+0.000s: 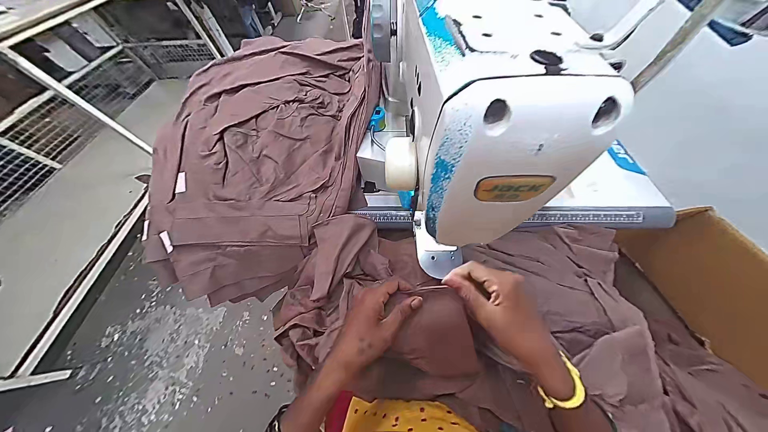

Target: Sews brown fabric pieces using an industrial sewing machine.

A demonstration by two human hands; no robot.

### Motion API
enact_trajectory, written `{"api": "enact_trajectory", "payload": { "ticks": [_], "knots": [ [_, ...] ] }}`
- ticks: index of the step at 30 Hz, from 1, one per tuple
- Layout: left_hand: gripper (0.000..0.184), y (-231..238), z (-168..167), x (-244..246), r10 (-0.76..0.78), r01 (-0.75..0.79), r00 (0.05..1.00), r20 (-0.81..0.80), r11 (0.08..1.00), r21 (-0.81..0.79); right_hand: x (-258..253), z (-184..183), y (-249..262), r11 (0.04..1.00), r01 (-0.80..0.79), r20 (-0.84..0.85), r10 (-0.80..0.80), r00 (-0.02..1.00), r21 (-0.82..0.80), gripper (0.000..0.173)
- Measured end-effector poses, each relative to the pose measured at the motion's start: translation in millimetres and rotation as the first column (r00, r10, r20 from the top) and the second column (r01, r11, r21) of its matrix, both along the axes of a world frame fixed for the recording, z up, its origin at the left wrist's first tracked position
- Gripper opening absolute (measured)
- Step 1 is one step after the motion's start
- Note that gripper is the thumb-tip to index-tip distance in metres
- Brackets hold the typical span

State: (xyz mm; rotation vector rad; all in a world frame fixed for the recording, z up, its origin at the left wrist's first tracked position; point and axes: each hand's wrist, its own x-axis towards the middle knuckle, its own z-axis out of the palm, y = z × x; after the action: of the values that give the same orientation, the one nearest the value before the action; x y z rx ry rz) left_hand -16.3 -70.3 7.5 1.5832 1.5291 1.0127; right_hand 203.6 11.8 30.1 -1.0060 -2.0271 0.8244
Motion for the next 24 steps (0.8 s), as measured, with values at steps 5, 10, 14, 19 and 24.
{"api": "enact_trajectory", "payload": {
  "ticks": [5, 10, 14, 19, 24],
  "knots": [
    [0.028, 15, -5, 4, -0.007, 0.014, 0.998, -0.068, 0.995, 0.095, -8, 7, 49, 0.998, 0.0, -0.091, -0.006, 0.996, -0.069, 0.033],
    [0.029, 10, -6, -3, -0.031, 0.033, 0.999, -0.021, 0.996, 0.079, -27, 5, 59, 0.985, -0.004, -0.146, -0.021, 0.989, -0.173, 0.051],
    [0.029, 16, 12, -7, 0.009, -0.003, 0.999, -0.05, 0.992, 0.126, -17, 2, 61, 0.982, -0.093, -0.154, 0.068, 0.986, -0.166, 0.044],
    [0.025, 50, 42, -15, 0.0, -0.007, 0.998, -0.064, 0.994, -0.109, 4, -12, 33, 0.99, -0.102, -0.131, 0.089, 0.987, -0.094, 0.05],
    [0.015, 78, 43, -13, -0.05, 0.121, 0.956, 0.29, 0.965, -0.233, 0, -16, 11, 0.979, -0.047, -0.283, -0.012, 0.959, -0.199, 0.015]
  ]
}}
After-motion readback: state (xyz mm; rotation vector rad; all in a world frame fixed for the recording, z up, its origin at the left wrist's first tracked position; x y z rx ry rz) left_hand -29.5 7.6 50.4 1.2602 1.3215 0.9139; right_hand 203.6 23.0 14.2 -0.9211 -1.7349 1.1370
